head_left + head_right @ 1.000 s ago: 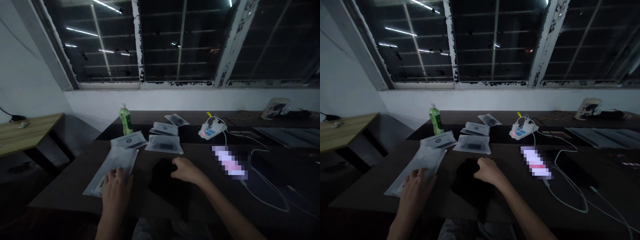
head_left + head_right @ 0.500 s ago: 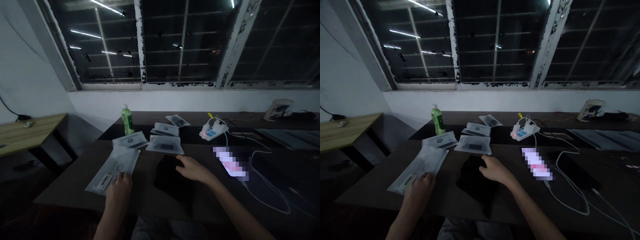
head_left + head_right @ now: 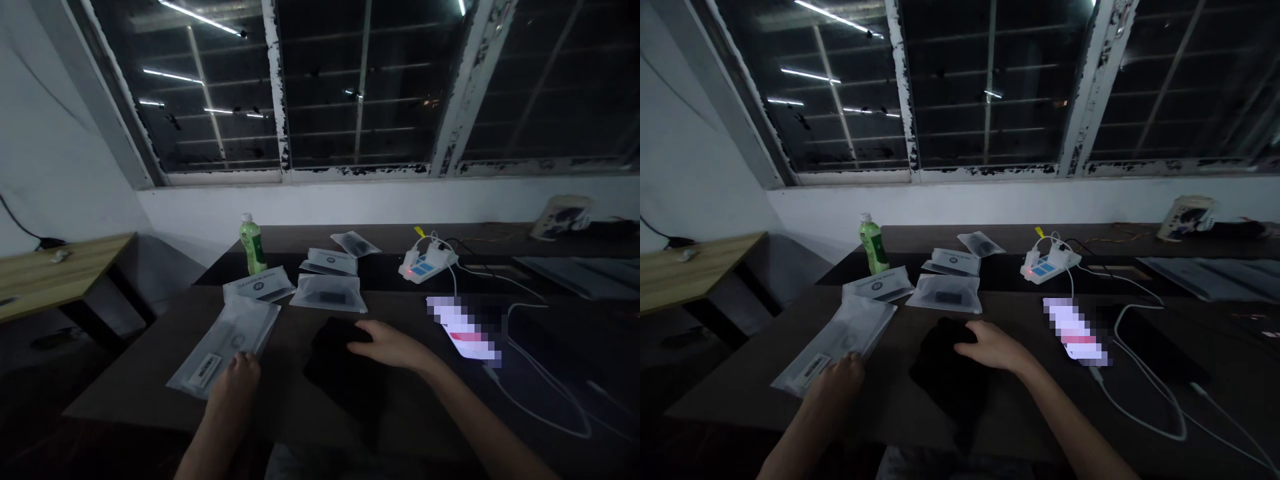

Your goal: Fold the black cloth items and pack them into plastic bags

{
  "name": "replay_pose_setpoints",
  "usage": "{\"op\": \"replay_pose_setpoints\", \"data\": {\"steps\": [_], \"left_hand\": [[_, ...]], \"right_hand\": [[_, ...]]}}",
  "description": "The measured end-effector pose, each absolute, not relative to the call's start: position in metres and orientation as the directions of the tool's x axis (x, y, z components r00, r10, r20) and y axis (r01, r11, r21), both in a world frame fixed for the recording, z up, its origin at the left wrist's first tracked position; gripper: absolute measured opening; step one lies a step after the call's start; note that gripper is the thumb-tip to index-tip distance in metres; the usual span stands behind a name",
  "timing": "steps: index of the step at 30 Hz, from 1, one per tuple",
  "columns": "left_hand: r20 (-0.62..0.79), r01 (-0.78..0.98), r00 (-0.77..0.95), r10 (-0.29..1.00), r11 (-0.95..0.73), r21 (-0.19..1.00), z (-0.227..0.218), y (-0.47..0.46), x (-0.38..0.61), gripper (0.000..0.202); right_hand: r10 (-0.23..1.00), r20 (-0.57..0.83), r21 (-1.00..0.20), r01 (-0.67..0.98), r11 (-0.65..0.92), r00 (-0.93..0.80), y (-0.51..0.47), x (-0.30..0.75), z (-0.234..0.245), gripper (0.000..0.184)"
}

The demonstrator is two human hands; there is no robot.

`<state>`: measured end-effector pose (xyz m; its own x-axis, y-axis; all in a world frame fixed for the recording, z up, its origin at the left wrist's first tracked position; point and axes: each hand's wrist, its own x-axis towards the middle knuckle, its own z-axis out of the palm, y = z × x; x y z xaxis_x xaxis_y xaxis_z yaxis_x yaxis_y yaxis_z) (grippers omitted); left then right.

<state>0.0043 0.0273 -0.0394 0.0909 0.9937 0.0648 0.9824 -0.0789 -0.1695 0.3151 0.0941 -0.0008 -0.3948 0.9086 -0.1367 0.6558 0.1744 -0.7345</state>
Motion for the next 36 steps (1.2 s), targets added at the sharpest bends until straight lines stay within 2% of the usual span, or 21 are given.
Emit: {"op": "replay_pose_setpoints", "data": {"steps": [3,6,8,10,13,16,21,27,31,34,36], "left_hand": [[0.048,0.988,0.007,0.999,0.0,-0.153,-0.012,0.025,0.004,0.032],[0.133,0.991,-0.109,0.985,0.118,-0.064,0.021,0.023,0.008,0.04],[0.202,0.994,-0.112,0.973,0.111,0.017,0.037,0.023,0.014,0.04],[0.262,0.997,-0.044,0.964,0.026,0.071,0.045,0.028,0.022,0.035],[0.329,0.989,0.09,0.94,-0.124,0.083,0.042,0.044,0.037,0.034],[0.394,0.945,0.264,0.88,-0.317,0.075,0.031,0.062,0.053,0.038],[0.42,0.814,0.497,0.759,-0.576,0.076,0.015,0.074,0.071,0.055],[0.353,0.633,0.617,0.703,-0.71,0.308,0.013,0.06,0.082,0.072],[0.363,0.509,0.668,0.65,-0.755,0.414,0.007,0.054,0.084,0.079],[0.379,0.488,0.67,0.638,-0.764,0.423,-0.005,0.056,0.081,0.092],[0.397,0.522,0.639,0.659,-0.751,0.404,-0.012,0.058,0.079,0.089]], "right_hand": [[0.895,-0.133,-0.758,0.626,0.185,-0.425,0.095,0.319,-0.003,0.035],[0.885,-0.075,-0.783,0.576,0.234,-0.46,0.095,0.324,-0.003,0.029],[0.878,-0.066,-0.774,0.58,0.256,-0.475,0.095,0.327,-0.002,0.021],[0.9,-0.074,-0.721,0.646,0.25,-0.43,0.093,0.33,-0.001,0.015],[0.941,-0.022,-0.572,0.776,0.265,-0.338,0.087,0.333,0.001,0.014],[0.907,0.074,-0.461,0.792,0.399,-0.414,0.071,0.333,0.01,0.01],[0.806,0.178,-0.473,0.67,0.573,-0.564,0.031,0.331,0.044,0.019],[0.796,0.184,-0.473,0.657,0.586,-0.577,0.007,0.314,0.071,0.017],[0.852,0.147,-0.462,0.727,0.509,-0.503,0.032,0.297,0.058,0.021],[0.864,0.11,-0.428,0.761,0.488,-0.492,0.057,0.288,0.038,0.026],[0.859,0.083,-0.404,0.77,0.493,-0.506,0.067,0.283,0.024,0.028]]}}
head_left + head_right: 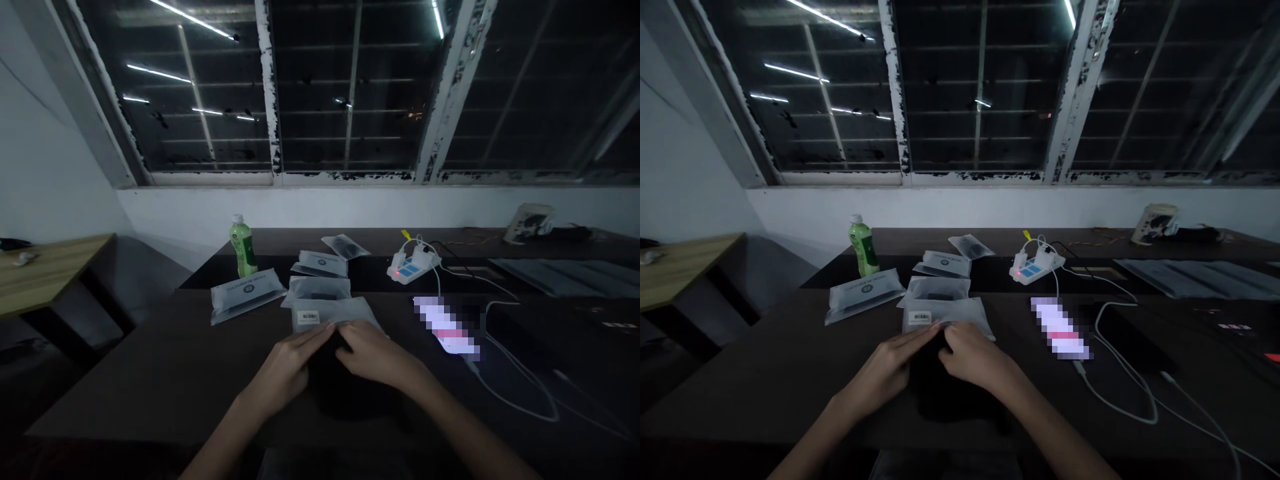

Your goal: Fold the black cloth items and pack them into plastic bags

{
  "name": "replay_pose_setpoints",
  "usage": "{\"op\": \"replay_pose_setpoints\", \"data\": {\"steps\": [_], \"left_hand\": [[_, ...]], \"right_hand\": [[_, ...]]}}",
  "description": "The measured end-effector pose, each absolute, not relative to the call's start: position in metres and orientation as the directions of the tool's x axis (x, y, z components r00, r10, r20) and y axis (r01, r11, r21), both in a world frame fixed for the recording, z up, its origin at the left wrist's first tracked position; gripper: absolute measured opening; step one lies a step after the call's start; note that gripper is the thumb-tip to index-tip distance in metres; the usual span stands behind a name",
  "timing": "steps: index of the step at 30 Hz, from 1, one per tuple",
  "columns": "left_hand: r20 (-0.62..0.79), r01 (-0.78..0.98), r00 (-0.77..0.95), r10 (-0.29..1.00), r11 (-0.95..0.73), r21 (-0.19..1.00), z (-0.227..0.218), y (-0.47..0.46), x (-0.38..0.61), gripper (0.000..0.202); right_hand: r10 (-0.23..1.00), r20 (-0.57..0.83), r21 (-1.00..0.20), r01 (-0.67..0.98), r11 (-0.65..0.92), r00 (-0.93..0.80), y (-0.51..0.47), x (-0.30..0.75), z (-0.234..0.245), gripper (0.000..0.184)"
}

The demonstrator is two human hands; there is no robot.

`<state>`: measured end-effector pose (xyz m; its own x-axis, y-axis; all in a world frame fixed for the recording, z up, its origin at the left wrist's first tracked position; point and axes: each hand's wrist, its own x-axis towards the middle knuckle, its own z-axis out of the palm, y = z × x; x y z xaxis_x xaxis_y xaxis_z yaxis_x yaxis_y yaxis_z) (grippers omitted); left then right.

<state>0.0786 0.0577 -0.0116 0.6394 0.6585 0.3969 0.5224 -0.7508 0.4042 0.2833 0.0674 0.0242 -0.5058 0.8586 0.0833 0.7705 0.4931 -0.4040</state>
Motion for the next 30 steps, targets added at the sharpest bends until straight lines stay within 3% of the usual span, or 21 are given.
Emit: {"op": "replay_pose_setpoints", "data": {"steps": [6,11,13,15,18,21,26,30], "left_hand": [[0.446,0.611,0.585,0.677,-0.73,0.307,-0.012,0.054,0.083,0.054],[0.534,0.685,0.469,0.703,-0.671,0.283,-0.014,0.051,0.099,0.035],[0.566,0.709,0.454,0.689,-0.663,0.239,-0.019,0.052,0.103,0.034],[0.577,0.732,0.444,0.686,-0.649,0.208,-0.025,0.054,0.104,0.033],[0.588,0.742,0.432,0.683,-0.64,0.198,-0.03,0.055,0.103,0.031],[0.602,0.727,0.422,0.677,-0.65,0.222,-0.033,0.054,0.103,0.032],[0.642,0.669,0.395,0.658,-0.685,0.291,-0.034,0.052,0.102,0.029],[0.605,0.676,0.371,0.704,-0.652,0.344,-0.033,0.052,0.102,0.027]], "right_hand": [[0.89,0.093,-0.218,0.863,0.456,-0.447,0.071,0.277,0.006,0.039],[0.911,0.065,-0.105,0.905,0.413,-0.408,0.07,0.273,0.004,0.033],[0.928,0.096,-0.129,0.92,0.371,-0.361,0.069,0.274,0.003,0.031],[0.927,0.122,-0.234,0.897,0.374,-0.354,0.063,0.281,0.004,0.029],[0.878,0.126,-0.43,0.772,0.468,-0.462,0.05,0.299,0.009,0.034],[0.852,0.138,-0.51,0.702,0.498,-0.504,0.039,0.316,0.013,0.035],[0.915,0.227,-0.376,0.837,0.398,-0.333,0.043,0.317,0.0,0.016],[0.891,0.37,-0.246,0.898,0.365,-0.261,0.052,0.313,-0.014,0.009]]}}
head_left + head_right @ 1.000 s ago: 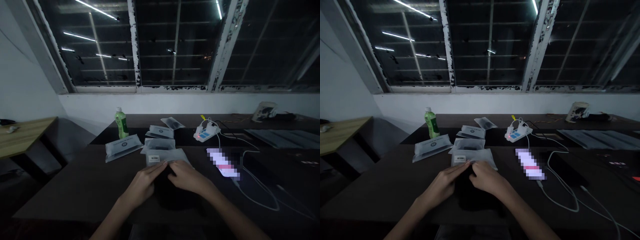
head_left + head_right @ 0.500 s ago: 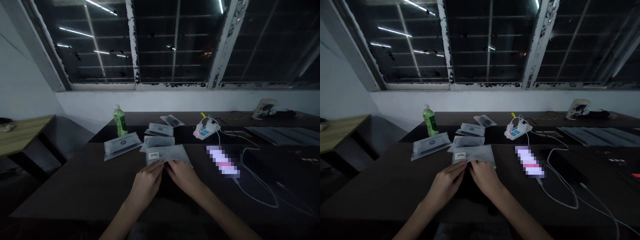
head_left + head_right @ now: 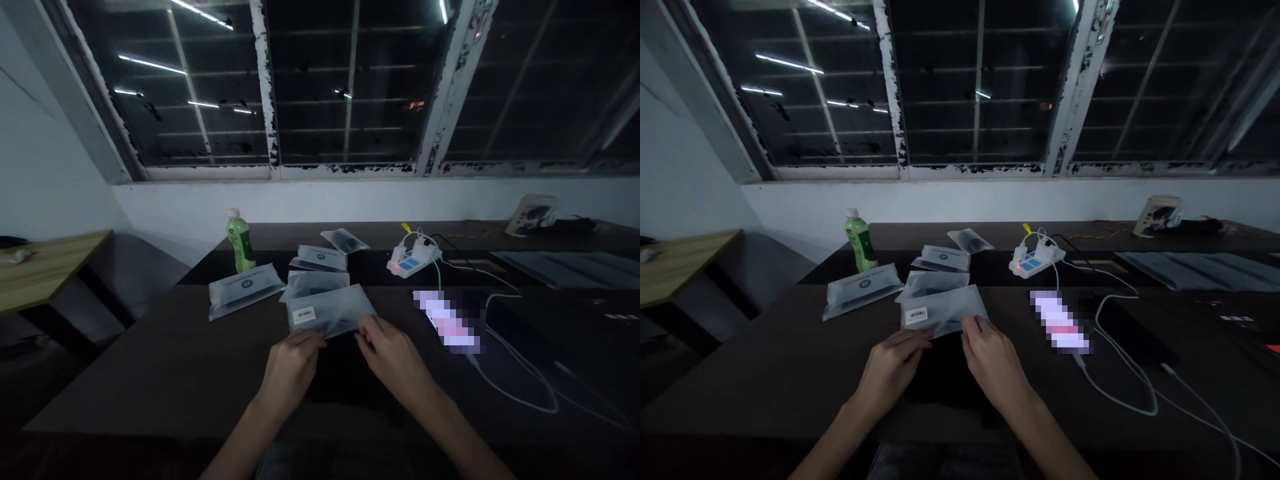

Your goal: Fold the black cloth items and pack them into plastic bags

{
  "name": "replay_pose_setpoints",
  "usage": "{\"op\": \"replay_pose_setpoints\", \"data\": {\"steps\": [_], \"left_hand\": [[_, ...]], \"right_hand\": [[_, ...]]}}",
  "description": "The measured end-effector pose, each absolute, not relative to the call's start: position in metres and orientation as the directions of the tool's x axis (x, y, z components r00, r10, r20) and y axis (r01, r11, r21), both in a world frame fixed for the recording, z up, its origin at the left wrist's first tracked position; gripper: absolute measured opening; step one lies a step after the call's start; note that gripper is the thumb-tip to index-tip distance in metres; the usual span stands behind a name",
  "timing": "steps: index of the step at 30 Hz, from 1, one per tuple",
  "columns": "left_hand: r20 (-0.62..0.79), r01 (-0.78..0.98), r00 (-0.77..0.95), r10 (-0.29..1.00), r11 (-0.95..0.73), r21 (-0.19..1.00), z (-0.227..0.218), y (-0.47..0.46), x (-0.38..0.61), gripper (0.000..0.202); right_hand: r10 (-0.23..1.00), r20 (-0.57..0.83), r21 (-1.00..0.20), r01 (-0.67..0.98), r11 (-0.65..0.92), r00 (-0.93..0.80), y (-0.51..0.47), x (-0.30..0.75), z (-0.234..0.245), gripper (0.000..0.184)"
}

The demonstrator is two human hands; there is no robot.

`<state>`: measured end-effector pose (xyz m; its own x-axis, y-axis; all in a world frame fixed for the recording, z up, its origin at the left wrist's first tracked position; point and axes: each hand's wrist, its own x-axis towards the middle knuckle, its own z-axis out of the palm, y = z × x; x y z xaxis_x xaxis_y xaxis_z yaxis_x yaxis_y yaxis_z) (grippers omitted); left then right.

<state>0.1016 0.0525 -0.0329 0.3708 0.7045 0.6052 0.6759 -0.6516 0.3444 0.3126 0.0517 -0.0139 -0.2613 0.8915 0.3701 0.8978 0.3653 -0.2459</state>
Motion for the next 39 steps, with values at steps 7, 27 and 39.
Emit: {"op": "replay_pose_setpoints", "data": {"steps": [7,27,39], "left_hand": [[0.416,0.791,0.46,0.785,-0.575,0.21,-0.027,0.056,0.106,0.023],[0.205,0.748,0.622,0.756,-0.651,0.131,-0.032,0.029,0.1,0.061],[0.377,0.822,0.5,0.78,-0.564,0.075,-0.016,0.023,0.114,0.045]], "right_hand": [[0.78,0.365,-0.118,0.805,0.581,-0.509,0.072,0.317,-0.023,0.036],[0.778,-0.055,-0.265,0.76,0.594,-0.626,0.048,0.317,0.003,0.074],[0.751,0.229,-0.019,0.768,0.64,-0.619,0.035,0.309,0.0,0.031]]}}
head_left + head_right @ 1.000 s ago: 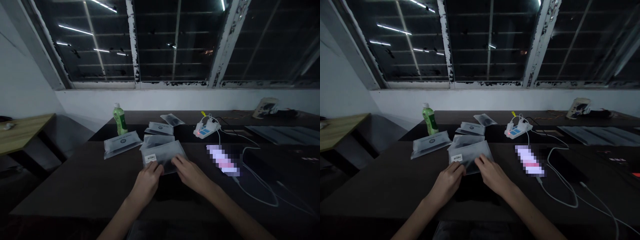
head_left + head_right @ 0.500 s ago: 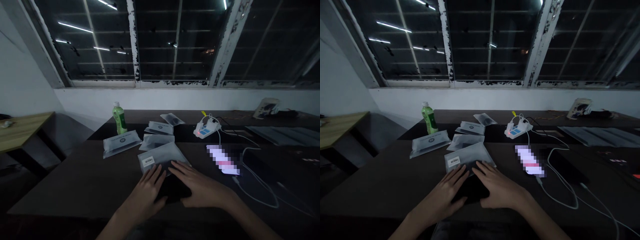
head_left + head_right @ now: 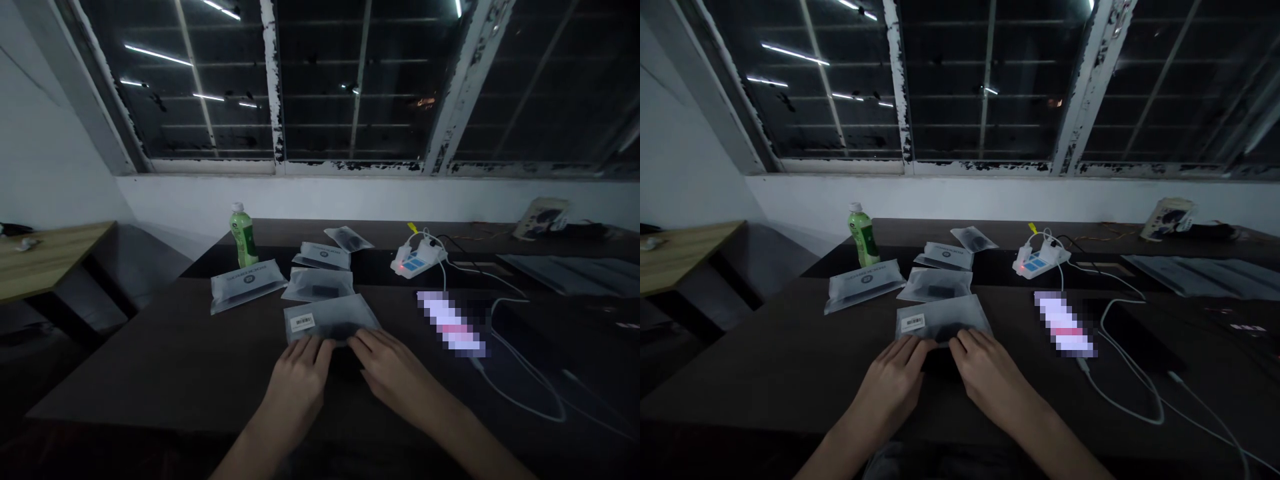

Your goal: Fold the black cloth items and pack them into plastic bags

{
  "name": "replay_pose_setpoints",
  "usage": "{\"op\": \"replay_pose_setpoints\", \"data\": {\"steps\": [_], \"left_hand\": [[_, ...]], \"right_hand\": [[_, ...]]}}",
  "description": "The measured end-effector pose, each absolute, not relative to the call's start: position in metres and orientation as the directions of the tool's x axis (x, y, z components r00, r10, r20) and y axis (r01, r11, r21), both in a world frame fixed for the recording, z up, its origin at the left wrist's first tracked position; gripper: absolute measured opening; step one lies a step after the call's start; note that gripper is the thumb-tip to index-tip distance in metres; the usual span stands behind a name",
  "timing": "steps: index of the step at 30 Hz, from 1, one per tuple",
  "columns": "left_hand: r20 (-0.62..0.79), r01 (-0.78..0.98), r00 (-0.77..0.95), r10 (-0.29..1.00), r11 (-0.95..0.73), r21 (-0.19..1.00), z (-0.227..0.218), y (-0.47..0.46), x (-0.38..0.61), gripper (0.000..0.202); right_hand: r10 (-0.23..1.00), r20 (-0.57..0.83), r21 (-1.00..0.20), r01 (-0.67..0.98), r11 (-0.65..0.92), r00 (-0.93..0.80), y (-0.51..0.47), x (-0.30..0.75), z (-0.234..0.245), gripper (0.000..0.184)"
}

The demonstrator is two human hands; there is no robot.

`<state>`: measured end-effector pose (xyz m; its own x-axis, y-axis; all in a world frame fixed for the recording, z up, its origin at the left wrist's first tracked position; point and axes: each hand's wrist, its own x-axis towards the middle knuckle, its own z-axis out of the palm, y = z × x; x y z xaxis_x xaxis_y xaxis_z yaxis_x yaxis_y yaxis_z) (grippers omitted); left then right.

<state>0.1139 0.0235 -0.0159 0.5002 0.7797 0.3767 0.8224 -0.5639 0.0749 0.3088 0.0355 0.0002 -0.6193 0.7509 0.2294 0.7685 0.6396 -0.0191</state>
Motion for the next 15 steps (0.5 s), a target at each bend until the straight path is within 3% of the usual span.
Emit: {"op": "replay_pose_setpoints", "data": {"steps": [4,8,12,15], "left_hand": [[0.347,0.835,0.502,0.792,-0.548,0.043,-0.011,0.021,0.117,0.037],[0.222,0.863,0.472,0.853,-0.499,0.084,-0.003,0.025,0.122,0.029],[0.128,0.885,0.439,0.889,-0.452,0.108,0.002,0.035,0.123,0.028],[0.188,0.891,0.415,0.89,-0.44,0.116,0.0,0.037,0.114,0.028]], "right_hand": [[0.774,0.254,-0.023,0.796,0.605,-0.58,0.03,0.308,0.003,0.042],[0.814,0.197,-0.043,0.825,0.563,-0.546,0.034,0.302,-0.002,0.048],[0.869,0.145,-0.079,0.87,0.486,-0.473,0.038,0.299,-0.009,0.042],[0.853,0.177,-0.201,0.831,0.519,-0.49,0.034,0.311,-0.007,0.035]]}}
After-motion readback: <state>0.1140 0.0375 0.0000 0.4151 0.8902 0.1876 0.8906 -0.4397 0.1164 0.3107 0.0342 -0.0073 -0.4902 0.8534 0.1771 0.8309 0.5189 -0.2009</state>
